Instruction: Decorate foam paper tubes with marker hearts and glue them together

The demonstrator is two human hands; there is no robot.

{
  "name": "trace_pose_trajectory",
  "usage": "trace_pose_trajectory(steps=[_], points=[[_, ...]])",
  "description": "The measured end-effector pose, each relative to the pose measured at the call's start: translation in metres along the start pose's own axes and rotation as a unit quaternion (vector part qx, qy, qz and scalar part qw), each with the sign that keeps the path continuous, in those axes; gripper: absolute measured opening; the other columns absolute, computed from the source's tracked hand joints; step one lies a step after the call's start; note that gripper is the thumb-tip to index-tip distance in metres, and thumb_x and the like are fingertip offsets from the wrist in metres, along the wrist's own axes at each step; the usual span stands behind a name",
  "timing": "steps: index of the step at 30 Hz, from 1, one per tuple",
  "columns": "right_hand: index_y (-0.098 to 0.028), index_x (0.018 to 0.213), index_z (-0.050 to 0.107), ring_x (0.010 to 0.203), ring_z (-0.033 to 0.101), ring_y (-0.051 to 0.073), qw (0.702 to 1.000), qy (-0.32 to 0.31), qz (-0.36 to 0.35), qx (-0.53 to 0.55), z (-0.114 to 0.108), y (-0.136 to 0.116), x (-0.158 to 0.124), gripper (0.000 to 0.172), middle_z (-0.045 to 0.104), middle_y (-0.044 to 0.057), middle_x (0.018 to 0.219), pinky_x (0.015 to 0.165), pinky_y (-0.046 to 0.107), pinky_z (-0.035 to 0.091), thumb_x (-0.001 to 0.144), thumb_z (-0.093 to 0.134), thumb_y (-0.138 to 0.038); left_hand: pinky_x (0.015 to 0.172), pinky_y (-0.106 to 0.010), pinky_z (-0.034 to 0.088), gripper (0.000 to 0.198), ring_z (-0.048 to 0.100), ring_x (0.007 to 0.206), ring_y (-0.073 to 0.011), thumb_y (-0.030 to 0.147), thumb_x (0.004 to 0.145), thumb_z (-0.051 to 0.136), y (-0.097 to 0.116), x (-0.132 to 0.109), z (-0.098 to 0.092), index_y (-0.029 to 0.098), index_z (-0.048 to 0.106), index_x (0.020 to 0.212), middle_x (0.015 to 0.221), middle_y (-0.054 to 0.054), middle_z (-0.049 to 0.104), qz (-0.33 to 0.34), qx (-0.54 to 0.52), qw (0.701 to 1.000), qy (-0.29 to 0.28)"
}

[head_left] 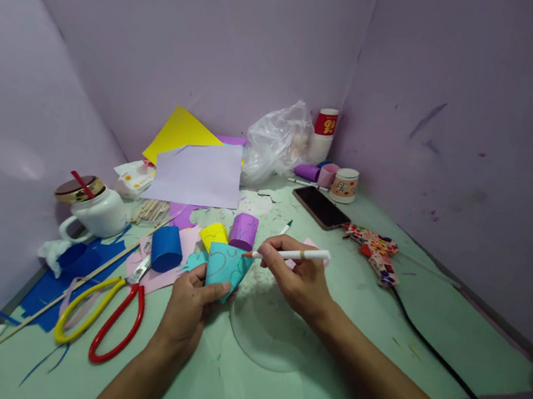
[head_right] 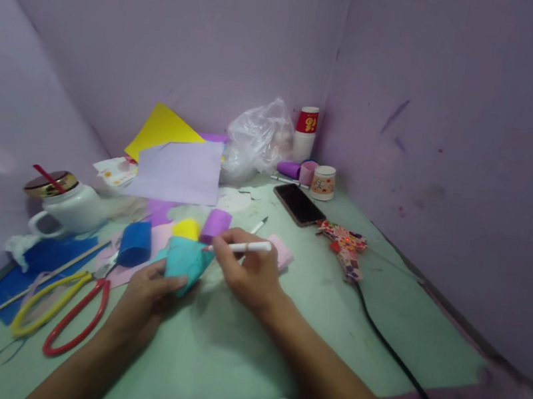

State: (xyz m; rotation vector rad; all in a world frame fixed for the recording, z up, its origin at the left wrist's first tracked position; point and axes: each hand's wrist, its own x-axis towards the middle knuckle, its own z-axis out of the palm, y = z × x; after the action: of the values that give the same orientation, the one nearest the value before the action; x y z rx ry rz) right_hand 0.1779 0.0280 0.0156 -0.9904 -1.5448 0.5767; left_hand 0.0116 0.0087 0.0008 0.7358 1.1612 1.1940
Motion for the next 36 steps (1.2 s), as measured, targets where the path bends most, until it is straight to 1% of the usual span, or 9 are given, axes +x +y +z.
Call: trace_pose_trajectory(steps=[5, 11, 15, 19, 22, 27, 32, 34, 36], points=[[-0.017, 0.072, 0.063, 0.06, 0.059, 0.012, 0.999, 0.009, -0.031, 0.02, -0.001, -0.001, 0.0, 0.018, 0.066, 0.002, 0.066, 0.057, 0.025, 0.046, 0.086, 0.054, -0.025, 0.066, -0.03, 0.052, 0.033, 0.062, 0.064, -0.016, 0.014, 0.049, 0.077, 0.0, 0.001, 0.0, 0.013, 0.07, 0.082, 0.072, -0.003, 0.069, 0.005, -0.004, 1.0, 0.002], [-0.018, 0.075, 0.067, 0.057, 0.06, 0.014, 0.998, -0.035, -0.061, 0.005, 0.007, -0.002, -0.009, 0.014, 0.066, 0.002, 0.063, 0.054, 0.025, 0.047, 0.084, 0.058, -0.025, 0.069, -0.03, 0.051, 0.029, 0.062, 0.066, -0.0166, 0.015, 0.051, 0.076, -0.002, 0.0, -0.001, 0.013, 0.071, 0.079, 0.071, -0.004, 0.069, 0.001, -0.001, 1.0, -0.006], [-0.018, 0.079, 0.069, 0.059, 0.061, 0.014, 0.998, -0.04, -0.051, -0.004, 0.009, 0.0, -0.01, 0.014, 0.068, 0.003, 0.067, 0.055, 0.026, 0.047, 0.083, 0.058, -0.026, 0.067, -0.028, 0.049, 0.029, 0.061, 0.064, -0.0157, 0.016, 0.052, 0.076, -0.002, 0.001, -0.001, 0.012, 0.071, 0.08, 0.071, -0.004, 0.069, 0.005, -0.001, 1.0, -0.009], [-0.018, 0.076, 0.068, 0.058, 0.06, 0.013, 0.998, -0.059, -0.028, 0.005, 0.008, 0.0, -0.009, 0.016, 0.067, 0.002, 0.065, 0.054, 0.025, 0.046, 0.084, 0.057, -0.026, 0.066, -0.027, 0.048, 0.029, 0.061, 0.064, -0.0155, 0.014, 0.051, 0.075, -0.002, 0.0, -0.001, 0.012, 0.07, 0.08, 0.068, -0.003, 0.068, 0.005, -0.002, 1.0, -0.008], [-0.017, 0.072, 0.066, 0.056, 0.058, 0.012, 0.999, -0.045, -0.021, 0.011, 0.007, -0.001, -0.009, 0.017, 0.065, 0.001, 0.063, 0.054, 0.024, 0.045, 0.084, 0.057, -0.026, 0.067, -0.027, 0.048, 0.031, 0.061, 0.066, -0.0158, 0.014, 0.052, 0.075, -0.002, 0.0, -0.002, 0.012, 0.07, 0.082, 0.071, -0.003, 0.069, 0.007, -0.006, 1.0, -0.012], [-0.016, 0.07, 0.063, 0.053, 0.054, 0.01, 0.999, -0.027, -0.02, 0.007, 0.007, -0.001, -0.008, 0.018, 0.062, 0.0, 0.06, 0.051, 0.022, 0.042, 0.085, 0.055, -0.023, 0.064, -0.027, 0.049, 0.032, 0.06, 0.062, -0.0143, 0.015, 0.052, 0.075, -0.002, 0.0, -0.003, 0.011, 0.07, 0.084, 0.07, -0.004, 0.069, 0.006, -0.003, 1.0, -0.011], [-0.015, 0.074, 0.064, 0.056, 0.056, 0.01, 0.998, -0.007, -0.056, 0.007, 0.006, 0.0, -0.01, 0.016, 0.064, 0.001, 0.064, 0.054, 0.021, 0.044, 0.085, 0.054, -0.02, 0.067, -0.028, 0.05, 0.034, 0.061, 0.065, -0.0146, 0.015, 0.052, 0.076, -0.002, 0.001, -0.002, 0.011, 0.069, 0.086, 0.073, -0.003, 0.069, 0.013, -0.013, 1.0, -0.008], [-0.015, 0.074, 0.065, 0.057, 0.058, 0.01, 0.997, -0.017, -0.072, 0.015, 0.007, 0.0, -0.011, 0.016, 0.065, 0.001, 0.065, 0.054, 0.02, 0.044, 0.085, 0.054, -0.019, 0.068, -0.029, 0.051, 0.034, 0.062, 0.064, -0.015, 0.017, 0.052, 0.077, -0.003, 0.002, -0.001, 0.011, 0.069, 0.085, 0.072, -0.003, 0.069, 0.012, -0.011, 1.0, -0.004], [-0.014, 0.075, 0.066, 0.058, 0.059, 0.01, 0.995, -0.045, -0.089, 0.015, 0.009, -0.002, -0.013, 0.015, 0.067, 0.002, 0.066, 0.055, 0.02, 0.045, 0.085, 0.056, -0.019, 0.068, -0.029, 0.051, 0.032, 0.062, 0.064, -0.0154, 0.018, 0.052, 0.078, -0.003, 0.002, -0.001, 0.011, 0.068, 0.082, 0.071, -0.004, 0.069, 0.016, -0.008, 1.0, -0.003]])
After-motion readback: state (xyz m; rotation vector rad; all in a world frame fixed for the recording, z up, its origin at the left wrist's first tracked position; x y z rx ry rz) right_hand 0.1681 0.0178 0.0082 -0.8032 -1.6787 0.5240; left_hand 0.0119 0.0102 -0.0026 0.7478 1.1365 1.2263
